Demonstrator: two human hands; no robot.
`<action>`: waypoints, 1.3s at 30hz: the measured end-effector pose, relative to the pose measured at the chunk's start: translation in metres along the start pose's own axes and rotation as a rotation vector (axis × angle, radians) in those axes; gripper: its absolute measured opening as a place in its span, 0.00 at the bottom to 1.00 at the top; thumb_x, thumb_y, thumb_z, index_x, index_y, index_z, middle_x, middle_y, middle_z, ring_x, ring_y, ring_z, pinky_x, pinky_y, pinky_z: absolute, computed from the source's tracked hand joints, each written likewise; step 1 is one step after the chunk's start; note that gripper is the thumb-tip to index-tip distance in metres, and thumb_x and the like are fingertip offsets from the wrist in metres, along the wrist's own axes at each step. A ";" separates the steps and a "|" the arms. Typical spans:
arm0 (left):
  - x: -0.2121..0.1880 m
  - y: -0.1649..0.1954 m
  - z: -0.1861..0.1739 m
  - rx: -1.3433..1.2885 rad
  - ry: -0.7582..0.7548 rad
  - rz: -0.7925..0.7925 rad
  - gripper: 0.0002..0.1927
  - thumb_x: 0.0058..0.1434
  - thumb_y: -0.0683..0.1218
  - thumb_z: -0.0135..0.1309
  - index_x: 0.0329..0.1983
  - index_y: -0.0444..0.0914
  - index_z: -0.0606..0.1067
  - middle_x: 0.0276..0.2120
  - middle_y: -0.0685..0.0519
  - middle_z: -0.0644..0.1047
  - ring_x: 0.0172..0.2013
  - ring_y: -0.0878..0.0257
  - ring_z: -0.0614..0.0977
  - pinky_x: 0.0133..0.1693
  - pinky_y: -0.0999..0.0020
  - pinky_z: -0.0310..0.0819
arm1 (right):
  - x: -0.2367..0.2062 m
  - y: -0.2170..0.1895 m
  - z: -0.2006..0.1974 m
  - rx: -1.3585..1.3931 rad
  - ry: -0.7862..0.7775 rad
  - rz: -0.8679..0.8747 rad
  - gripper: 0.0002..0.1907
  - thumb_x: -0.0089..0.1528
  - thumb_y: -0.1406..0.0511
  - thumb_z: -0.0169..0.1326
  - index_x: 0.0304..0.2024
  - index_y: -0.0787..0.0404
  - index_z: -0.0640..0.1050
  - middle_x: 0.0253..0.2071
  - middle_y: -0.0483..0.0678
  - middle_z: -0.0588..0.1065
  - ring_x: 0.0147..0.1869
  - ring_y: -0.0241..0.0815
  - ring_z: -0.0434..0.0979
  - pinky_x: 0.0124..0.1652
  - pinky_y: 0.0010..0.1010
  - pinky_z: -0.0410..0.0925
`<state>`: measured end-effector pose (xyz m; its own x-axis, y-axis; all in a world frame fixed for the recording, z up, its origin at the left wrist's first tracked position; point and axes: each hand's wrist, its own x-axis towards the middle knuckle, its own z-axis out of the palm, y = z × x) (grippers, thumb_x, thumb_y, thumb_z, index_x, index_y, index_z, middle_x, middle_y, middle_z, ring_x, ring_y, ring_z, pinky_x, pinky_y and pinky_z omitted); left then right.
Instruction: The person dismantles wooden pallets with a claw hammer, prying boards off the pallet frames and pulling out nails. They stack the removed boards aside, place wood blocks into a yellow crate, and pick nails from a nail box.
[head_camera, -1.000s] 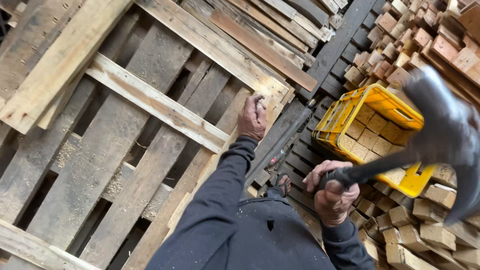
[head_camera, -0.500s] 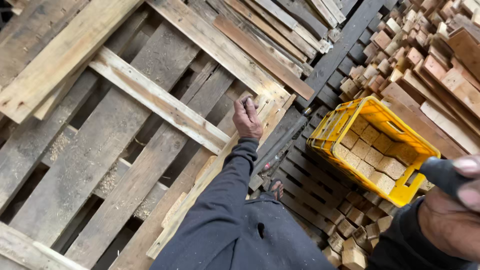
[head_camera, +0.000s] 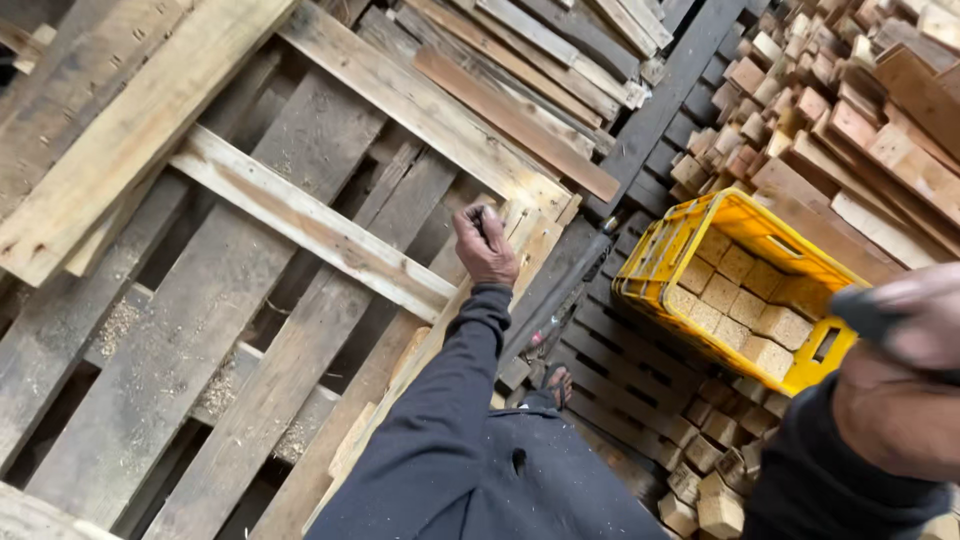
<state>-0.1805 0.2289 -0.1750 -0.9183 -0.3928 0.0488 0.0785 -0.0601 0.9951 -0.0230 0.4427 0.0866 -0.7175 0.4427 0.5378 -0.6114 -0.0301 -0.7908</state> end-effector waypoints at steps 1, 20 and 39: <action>-0.001 -0.002 -0.002 -0.009 0.001 -0.008 0.11 0.74 0.48 0.48 0.44 0.34 0.69 0.29 0.51 0.76 0.30 0.63 0.79 0.36 0.67 0.76 | -0.008 0.010 0.010 -0.039 0.021 -0.008 0.17 0.71 0.57 0.48 0.40 0.65 0.75 0.24 0.49 0.71 0.23 0.40 0.68 0.25 0.31 0.65; 0.005 -0.016 -0.002 -0.121 -0.003 -0.103 0.13 0.77 0.49 0.46 0.39 0.36 0.68 0.25 0.56 0.73 0.27 0.69 0.73 0.32 0.72 0.72 | -0.130 0.105 0.044 -0.523 0.071 1.458 0.15 0.60 0.53 0.61 0.38 0.56 0.75 0.18 0.38 0.61 0.17 0.33 0.58 0.18 0.27 0.54; -0.005 0.021 -0.050 -1.034 -0.212 -0.683 0.11 0.68 0.35 0.46 0.50 0.31 0.76 0.44 0.41 0.81 0.44 0.52 0.84 0.49 0.58 0.81 | -0.133 0.126 -0.024 -0.524 -0.372 1.390 0.18 0.66 0.54 0.51 0.37 0.63 0.76 0.18 0.44 0.67 0.15 0.34 0.62 0.17 0.28 0.58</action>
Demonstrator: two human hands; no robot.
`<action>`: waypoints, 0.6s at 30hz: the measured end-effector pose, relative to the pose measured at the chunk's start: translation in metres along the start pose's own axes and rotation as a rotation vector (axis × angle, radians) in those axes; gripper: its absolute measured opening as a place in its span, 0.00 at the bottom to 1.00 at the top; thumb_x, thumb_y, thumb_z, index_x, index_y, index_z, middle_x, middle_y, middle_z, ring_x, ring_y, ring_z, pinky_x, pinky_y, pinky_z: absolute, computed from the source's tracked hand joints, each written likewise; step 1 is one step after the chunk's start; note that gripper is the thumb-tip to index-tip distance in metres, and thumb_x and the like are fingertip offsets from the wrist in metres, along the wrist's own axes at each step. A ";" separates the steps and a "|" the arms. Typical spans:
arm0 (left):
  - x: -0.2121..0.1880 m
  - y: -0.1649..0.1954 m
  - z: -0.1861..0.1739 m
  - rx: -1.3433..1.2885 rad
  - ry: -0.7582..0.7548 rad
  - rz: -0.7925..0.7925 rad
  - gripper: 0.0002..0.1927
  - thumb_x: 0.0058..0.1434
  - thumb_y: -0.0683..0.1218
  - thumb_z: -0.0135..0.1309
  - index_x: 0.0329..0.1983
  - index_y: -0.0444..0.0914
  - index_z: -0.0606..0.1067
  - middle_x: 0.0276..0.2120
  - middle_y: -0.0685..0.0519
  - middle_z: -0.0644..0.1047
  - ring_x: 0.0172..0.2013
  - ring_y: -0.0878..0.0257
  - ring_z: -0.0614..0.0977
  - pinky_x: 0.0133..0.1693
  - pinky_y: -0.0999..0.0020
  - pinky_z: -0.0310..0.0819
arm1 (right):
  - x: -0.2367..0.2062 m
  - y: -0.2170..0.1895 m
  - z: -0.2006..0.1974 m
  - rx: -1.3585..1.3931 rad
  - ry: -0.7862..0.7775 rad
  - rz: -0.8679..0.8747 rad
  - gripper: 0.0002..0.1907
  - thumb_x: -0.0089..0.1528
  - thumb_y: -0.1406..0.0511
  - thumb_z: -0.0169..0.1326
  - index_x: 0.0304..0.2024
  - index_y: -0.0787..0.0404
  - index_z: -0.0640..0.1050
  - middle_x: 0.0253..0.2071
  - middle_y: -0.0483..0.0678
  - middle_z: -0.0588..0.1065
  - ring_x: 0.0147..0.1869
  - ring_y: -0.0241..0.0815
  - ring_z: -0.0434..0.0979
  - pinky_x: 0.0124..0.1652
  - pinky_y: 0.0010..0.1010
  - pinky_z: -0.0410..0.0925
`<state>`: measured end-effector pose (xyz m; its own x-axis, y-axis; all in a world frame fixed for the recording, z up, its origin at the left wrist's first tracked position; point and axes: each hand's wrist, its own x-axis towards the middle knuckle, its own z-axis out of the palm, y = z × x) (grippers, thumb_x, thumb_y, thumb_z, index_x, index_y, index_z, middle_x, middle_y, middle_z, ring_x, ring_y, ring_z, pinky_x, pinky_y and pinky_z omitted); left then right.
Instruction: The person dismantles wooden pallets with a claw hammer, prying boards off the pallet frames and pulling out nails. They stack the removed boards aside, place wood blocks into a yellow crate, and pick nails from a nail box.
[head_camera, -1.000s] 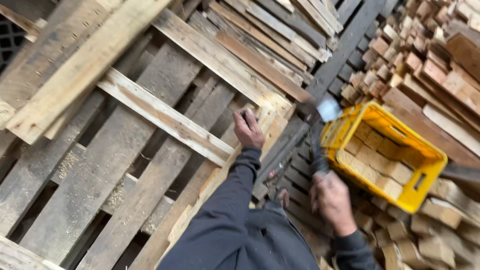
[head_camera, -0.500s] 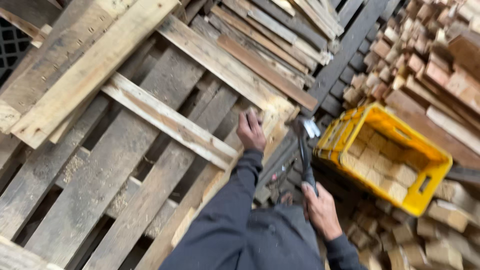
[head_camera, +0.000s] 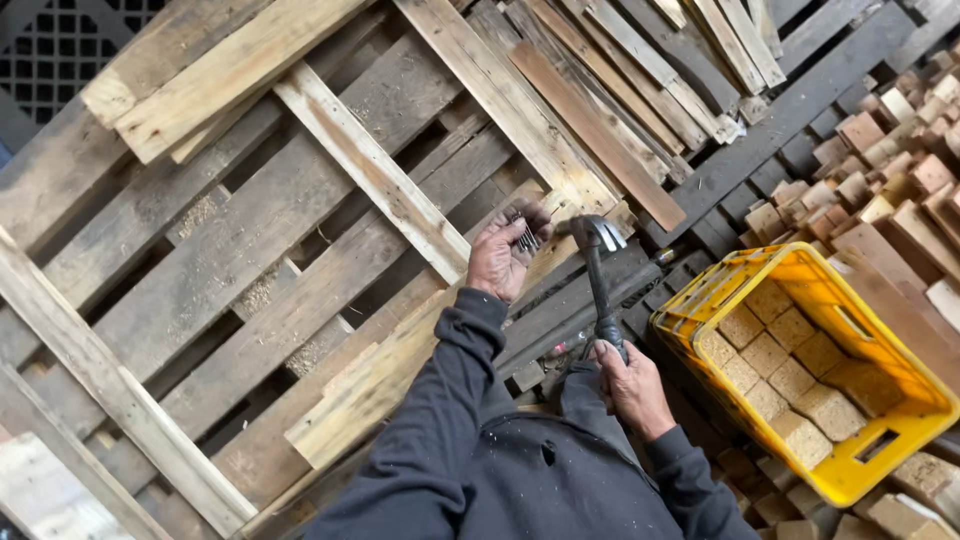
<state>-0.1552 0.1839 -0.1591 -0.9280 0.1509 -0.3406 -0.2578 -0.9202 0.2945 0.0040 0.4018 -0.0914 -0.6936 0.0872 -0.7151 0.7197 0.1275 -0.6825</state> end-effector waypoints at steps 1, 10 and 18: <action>-0.005 -0.003 0.004 -0.004 -0.029 0.024 0.09 0.70 0.35 0.48 0.51 0.32 0.76 0.45 0.41 0.81 0.46 0.52 0.84 0.50 0.57 0.81 | -0.002 -0.003 -0.007 0.009 -0.028 -0.017 0.18 0.67 0.54 0.50 0.36 0.63 0.76 0.18 0.44 0.67 0.15 0.33 0.61 0.16 0.28 0.58; -0.027 -0.030 -0.001 -0.094 0.012 0.092 0.06 0.70 0.41 0.55 0.48 0.35 0.78 0.44 0.46 0.82 0.44 0.55 0.84 0.48 0.57 0.82 | 0.018 0.003 -0.025 0.091 -0.132 -0.054 0.18 0.67 0.54 0.51 0.34 0.61 0.72 0.17 0.43 0.66 0.14 0.34 0.62 0.16 0.27 0.58; -0.021 -0.035 -0.004 -0.065 0.001 -0.049 0.10 0.67 0.45 0.59 0.43 0.33 0.78 0.37 0.48 0.81 0.40 0.56 0.83 0.47 0.60 0.82 | 0.004 -0.004 -0.036 -0.085 -0.024 -0.054 0.19 0.66 0.51 0.52 0.36 0.61 0.73 0.17 0.44 0.67 0.16 0.33 0.64 0.19 0.26 0.60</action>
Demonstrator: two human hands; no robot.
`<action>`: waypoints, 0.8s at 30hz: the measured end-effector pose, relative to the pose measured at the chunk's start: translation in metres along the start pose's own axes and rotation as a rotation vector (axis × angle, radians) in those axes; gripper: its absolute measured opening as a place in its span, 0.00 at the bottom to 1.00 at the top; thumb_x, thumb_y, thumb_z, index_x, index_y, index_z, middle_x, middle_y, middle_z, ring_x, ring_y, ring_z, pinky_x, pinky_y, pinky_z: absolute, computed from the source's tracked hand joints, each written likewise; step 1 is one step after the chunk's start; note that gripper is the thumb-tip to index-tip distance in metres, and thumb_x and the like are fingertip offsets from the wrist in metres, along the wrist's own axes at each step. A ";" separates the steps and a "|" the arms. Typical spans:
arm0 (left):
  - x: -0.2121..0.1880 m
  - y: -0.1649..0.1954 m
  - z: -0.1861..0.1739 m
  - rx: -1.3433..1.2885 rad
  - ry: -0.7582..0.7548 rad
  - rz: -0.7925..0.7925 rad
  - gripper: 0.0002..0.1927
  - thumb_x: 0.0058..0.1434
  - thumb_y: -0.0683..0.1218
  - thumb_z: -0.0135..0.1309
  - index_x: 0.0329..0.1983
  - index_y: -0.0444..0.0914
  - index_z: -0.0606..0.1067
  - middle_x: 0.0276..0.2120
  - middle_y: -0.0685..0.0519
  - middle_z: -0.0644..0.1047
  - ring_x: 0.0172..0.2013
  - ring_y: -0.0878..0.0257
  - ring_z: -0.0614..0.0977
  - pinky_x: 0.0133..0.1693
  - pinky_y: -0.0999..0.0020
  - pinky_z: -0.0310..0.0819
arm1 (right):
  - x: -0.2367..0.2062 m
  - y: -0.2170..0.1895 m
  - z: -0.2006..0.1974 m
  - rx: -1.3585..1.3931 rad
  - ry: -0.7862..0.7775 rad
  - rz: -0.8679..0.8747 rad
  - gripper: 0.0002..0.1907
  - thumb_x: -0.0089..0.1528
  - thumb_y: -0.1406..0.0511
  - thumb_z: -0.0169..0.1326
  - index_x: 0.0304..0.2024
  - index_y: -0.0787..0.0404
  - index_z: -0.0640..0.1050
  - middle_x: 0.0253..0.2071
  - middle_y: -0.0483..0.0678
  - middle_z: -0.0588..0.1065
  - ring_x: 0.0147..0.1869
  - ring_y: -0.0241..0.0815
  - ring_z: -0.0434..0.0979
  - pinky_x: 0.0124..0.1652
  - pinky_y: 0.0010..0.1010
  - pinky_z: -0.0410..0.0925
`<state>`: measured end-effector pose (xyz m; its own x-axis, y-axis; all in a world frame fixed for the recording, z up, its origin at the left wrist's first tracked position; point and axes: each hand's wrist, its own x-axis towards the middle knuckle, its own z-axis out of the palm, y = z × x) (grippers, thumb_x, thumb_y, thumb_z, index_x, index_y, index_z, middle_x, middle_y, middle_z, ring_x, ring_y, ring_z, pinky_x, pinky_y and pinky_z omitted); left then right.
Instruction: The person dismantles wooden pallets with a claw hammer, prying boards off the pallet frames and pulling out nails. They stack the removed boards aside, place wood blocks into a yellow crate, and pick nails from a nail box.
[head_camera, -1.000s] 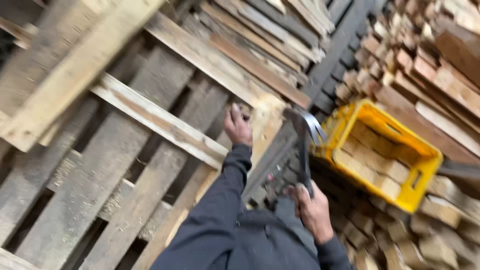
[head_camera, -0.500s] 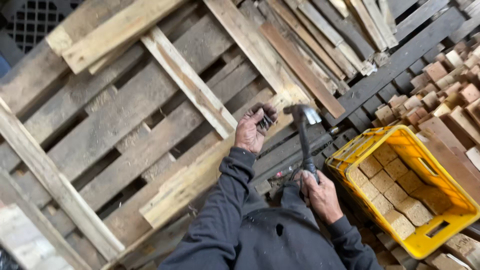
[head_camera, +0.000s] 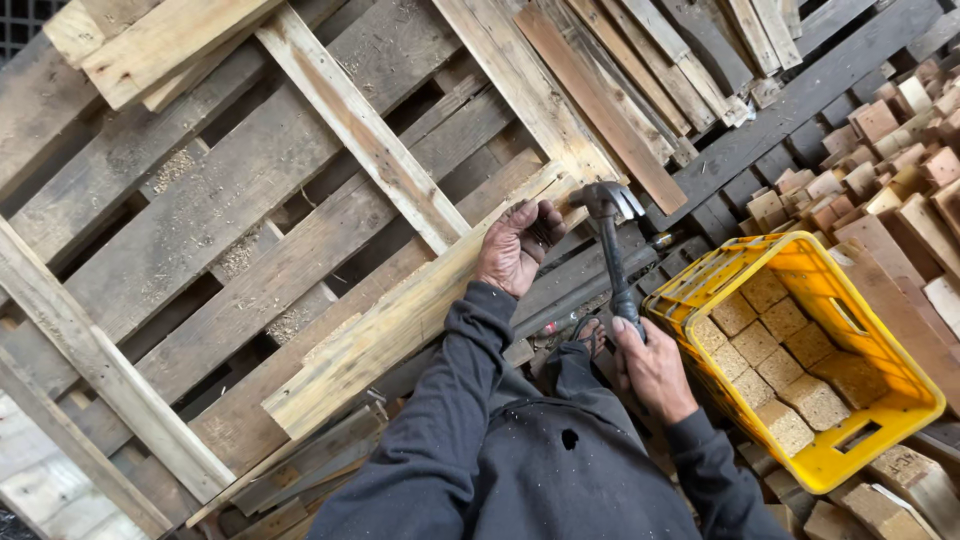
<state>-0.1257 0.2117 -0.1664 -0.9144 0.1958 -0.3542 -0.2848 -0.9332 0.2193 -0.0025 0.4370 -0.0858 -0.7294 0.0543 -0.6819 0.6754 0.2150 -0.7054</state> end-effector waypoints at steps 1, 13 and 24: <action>0.001 0.001 -0.001 -0.002 0.026 -0.014 0.10 0.65 0.46 0.60 0.41 0.33 0.78 0.36 0.48 0.81 0.39 0.56 0.83 0.45 0.60 0.82 | -0.005 0.001 0.003 0.017 0.012 0.019 0.18 0.65 0.52 0.52 0.38 0.60 0.74 0.17 0.44 0.67 0.16 0.33 0.64 0.19 0.26 0.60; 0.035 0.018 0.002 0.959 0.253 0.584 0.11 0.64 0.51 0.64 0.33 0.40 0.80 0.30 0.54 0.82 0.31 0.65 0.81 0.37 0.67 0.83 | -0.001 0.002 0.012 0.050 0.000 0.039 0.14 0.65 0.57 0.54 0.39 0.61 0.73 0.17 0.44 0.67 0.16 0.34 0.63 0.19 0.26 0.59; 0.045 0.011 0.014 1.497 0.365 0.792 0.09 0.60 0.51 0.66 0.40 0.43 0.84 0.29 0.51 0.83 0.27 0.62 0.82 0.31 0.65 0.76 | 0.001 -0.002 0.012 0.034 0.008 0.077 0.14 0.65 0.57 0.55 0.39 0.60 0.70 0.20 0.41 0.65 0.17 0.32 0.62 0.18 0.26 0.59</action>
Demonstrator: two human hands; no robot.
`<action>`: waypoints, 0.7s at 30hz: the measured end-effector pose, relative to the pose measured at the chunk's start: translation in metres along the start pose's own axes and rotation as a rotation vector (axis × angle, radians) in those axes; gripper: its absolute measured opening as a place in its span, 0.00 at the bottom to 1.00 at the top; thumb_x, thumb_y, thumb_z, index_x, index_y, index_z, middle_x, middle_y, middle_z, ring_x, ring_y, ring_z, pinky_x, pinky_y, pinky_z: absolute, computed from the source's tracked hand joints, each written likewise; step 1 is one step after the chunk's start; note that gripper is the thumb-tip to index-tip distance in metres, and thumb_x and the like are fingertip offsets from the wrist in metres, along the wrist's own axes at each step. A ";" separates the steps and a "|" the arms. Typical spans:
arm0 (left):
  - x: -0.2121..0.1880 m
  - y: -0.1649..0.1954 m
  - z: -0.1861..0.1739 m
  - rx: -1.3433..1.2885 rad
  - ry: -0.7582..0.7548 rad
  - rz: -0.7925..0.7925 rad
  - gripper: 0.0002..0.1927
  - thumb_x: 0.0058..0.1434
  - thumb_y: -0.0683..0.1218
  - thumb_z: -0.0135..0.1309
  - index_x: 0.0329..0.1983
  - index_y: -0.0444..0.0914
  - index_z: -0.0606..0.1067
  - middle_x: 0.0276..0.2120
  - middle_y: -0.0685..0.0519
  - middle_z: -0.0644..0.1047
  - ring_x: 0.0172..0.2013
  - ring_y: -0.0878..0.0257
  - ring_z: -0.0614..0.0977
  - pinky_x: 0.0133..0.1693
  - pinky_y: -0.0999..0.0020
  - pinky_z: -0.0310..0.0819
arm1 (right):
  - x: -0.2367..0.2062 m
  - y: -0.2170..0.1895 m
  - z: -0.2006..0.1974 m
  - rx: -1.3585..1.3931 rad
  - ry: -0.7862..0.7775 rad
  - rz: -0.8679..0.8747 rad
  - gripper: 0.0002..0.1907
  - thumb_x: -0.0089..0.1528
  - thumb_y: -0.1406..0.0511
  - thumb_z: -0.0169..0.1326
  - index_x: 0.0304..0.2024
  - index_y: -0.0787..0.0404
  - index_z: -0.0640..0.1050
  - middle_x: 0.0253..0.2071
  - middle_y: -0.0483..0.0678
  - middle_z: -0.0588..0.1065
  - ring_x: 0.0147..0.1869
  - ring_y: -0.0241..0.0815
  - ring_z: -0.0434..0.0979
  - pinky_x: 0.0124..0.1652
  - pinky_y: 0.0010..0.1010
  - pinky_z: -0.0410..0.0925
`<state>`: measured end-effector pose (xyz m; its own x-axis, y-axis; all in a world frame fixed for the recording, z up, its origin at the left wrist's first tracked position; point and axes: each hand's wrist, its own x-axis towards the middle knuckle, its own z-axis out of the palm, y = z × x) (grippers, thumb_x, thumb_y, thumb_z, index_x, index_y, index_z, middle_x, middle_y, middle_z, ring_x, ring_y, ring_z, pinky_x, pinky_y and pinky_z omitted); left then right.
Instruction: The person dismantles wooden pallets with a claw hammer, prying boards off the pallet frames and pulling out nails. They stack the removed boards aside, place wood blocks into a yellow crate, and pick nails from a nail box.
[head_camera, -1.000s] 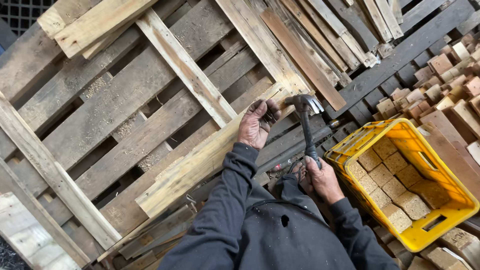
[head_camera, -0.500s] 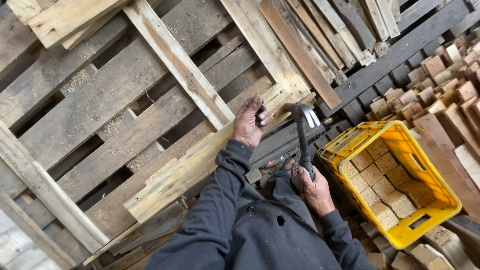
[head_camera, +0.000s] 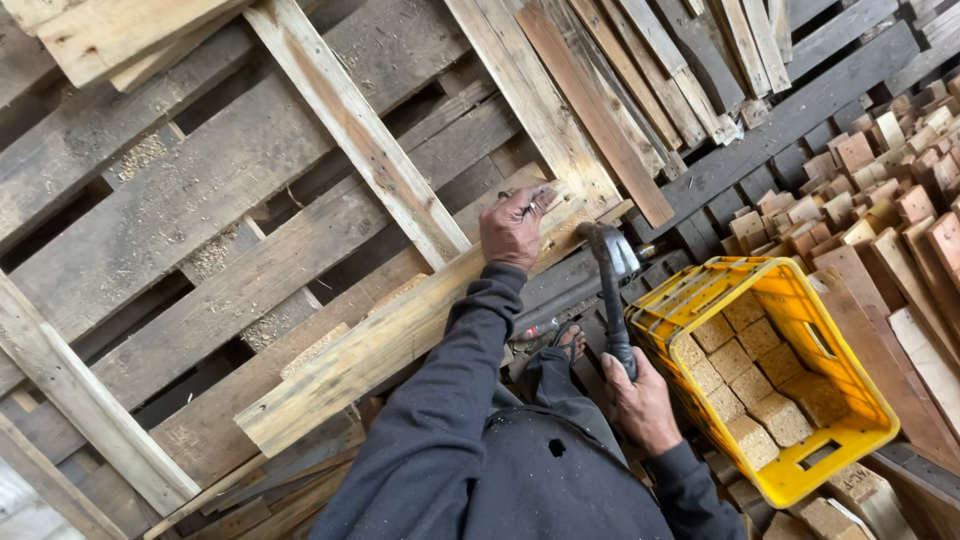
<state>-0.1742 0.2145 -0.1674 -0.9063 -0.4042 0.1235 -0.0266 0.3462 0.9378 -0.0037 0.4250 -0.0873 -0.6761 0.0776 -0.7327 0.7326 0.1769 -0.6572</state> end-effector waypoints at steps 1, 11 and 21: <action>0.000 0.000 0.000 0.020 -0.017 -0.027 0.09 0.59 0.51 0.66 0.40 0.44 0.84 0.27 0.50 0.82 0.26 0.60 0.82 0.30 0.64 0.75 | -0.002 -0.004 -0.002 0.012 0.023 0.046 0.13 0.65 0.57 0.54 0.39 0.60 0.70 0.19 0.42 0.65 0.17 0.33 0.61 0.17 0.27 0.59; -0.001 -0.006 -0.001 0.057 -0.060 0.131 0.08 0.63 0.52 0.63 0.41 0.45 0.82 0.31 0.51 0.83 0.33 0.56 0.82 0.36 0.61 0.77 | -0.019 -0.078 0.012 -0.134 -0.066 -0.335 0.16 0.68 0.56 0.52 0.39 0.62 0.70 0.22 0.41 0.68 0.21 0.30 0.66 0.22 0.23 0.63; 0.001 -0.021 -0.015 0.193 0.045 0.033 0.10 0.66 0.52 0.56 0.43 0.44 0.81 0.34 0.55 0.82 0.30 0.64 0.81 0.32 0.67 0.80 | -0.047 -0.112 -0.002 -0.165 -0.018 -0.432 0.16 0.67 0.55 0.50 0.43 0.62 0.72 0.22 0.40 0.70 0.20 0.29 0.67 0.22 0.22 0.63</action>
<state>-0.1677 0.1943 -0.1817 -0.8882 -0.4261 0.1720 -0.0813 0.5142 0.8538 -0.0538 0.4040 0.0214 -0.9143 -0.0546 -0.4014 0.3603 0.3433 -0.8674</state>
